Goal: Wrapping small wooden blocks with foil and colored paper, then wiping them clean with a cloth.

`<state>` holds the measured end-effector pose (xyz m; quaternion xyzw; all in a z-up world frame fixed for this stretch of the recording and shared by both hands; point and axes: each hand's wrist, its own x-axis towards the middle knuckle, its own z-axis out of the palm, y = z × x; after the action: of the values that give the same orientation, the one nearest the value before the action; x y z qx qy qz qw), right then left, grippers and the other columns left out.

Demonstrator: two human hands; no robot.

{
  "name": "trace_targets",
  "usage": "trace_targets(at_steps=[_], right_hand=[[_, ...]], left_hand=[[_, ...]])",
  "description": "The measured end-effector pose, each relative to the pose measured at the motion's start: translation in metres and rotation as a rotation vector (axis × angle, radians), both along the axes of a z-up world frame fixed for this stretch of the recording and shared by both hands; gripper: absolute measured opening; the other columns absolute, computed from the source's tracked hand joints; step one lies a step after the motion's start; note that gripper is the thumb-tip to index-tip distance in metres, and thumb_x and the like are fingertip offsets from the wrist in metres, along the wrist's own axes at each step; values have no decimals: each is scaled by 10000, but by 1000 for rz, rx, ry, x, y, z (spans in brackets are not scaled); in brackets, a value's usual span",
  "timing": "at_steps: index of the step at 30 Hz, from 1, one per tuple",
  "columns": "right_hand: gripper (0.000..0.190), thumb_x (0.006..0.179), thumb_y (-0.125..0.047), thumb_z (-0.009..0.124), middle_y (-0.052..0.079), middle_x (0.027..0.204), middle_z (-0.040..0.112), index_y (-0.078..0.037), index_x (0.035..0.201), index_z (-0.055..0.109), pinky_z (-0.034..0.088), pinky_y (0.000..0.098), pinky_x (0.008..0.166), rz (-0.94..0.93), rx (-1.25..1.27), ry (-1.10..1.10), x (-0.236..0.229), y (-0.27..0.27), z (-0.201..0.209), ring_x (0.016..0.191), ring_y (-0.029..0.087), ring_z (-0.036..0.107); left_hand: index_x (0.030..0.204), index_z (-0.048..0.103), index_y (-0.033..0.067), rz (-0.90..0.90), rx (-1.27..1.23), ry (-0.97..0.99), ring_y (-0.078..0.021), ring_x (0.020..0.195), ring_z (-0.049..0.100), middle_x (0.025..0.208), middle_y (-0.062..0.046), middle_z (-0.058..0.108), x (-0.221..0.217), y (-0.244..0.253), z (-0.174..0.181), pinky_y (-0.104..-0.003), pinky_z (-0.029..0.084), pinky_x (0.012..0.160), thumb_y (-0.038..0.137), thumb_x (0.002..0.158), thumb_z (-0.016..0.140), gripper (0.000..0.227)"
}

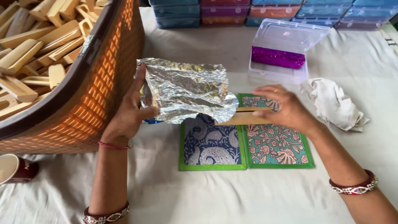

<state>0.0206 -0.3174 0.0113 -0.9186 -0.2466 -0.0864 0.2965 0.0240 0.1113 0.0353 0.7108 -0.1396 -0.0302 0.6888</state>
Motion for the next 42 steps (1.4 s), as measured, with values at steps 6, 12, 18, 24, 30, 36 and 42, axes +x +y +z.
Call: trace_targets(at_steps=[6,12,18,24,30,36,42], right_hand=[[726,787,-488,767,52,1401,619,-169,1410,578,387,477,1119,57,-372,95,-4,22,-15,1291,261,556],[508,830,-369,754,27,1269,671,-173,1283,637,504,399,1052,-59,-644,403,-6,-4,24,1208,222,635],[541,799,-302,799,34,1296,733,-226,1320,677,562,424,1049,-526,-922,678,3,-84,45,1219,239,689],[573,845,-430,682,51,1326,706,-161,1349,643,590,392,952,-243,-46,242,-18,-31,79,1161,206,695],[761,875,-407,670,95,1418,601,-200,1565,426,604,332,872,208,94,358,-28,43,57,1063,186,696],[535,854,-252,767,107,852,757,-204,1379,681,557,349,683,5,-52,655,-16,23,4,749,171,639],[393,808,-179,788,87,829,772,-107,1190,731,586,354,716,-64,-31,437,-16,29,-2,747,166,722]], left_hand=[[1666,199,98,-14,-164,67,-189,1492,389,1722,-105,288,4,-3,-12,-302,384,1150,-31,648,597,1100],[1675,246,132,-108,-210,123,-190,1275,533,1678,-134,374,-2,-16,-9,-285,489,966,-56,643,573,1099],[1627,207,125,-438,-107,46,-192,1572,195,1732,-79,174,-6,-49,-22,-352,363,1200,-86,611,600,1110],[1637,237,124,-550,237,-100,-243,1619,115,1734,-99,227,-10,-74,-12,-400,80,1300,-69,647,609,1075],[1609,282,178,-611,555,-272,-282,1569,205,1678,-98,333,16,-100,-22,-433,164,1274,-33,697,692,1021],[1598,402,180,-373,707,-327,-319,1334,548,1497,-142,516,58,-121,-25,-402,534,1051,-168,728,552,949],[1391,560,40,228,795,-698,-384,1314,594,1564,-183,467,-14,-168,-7,-434,610,890,-88,870,557,536]])
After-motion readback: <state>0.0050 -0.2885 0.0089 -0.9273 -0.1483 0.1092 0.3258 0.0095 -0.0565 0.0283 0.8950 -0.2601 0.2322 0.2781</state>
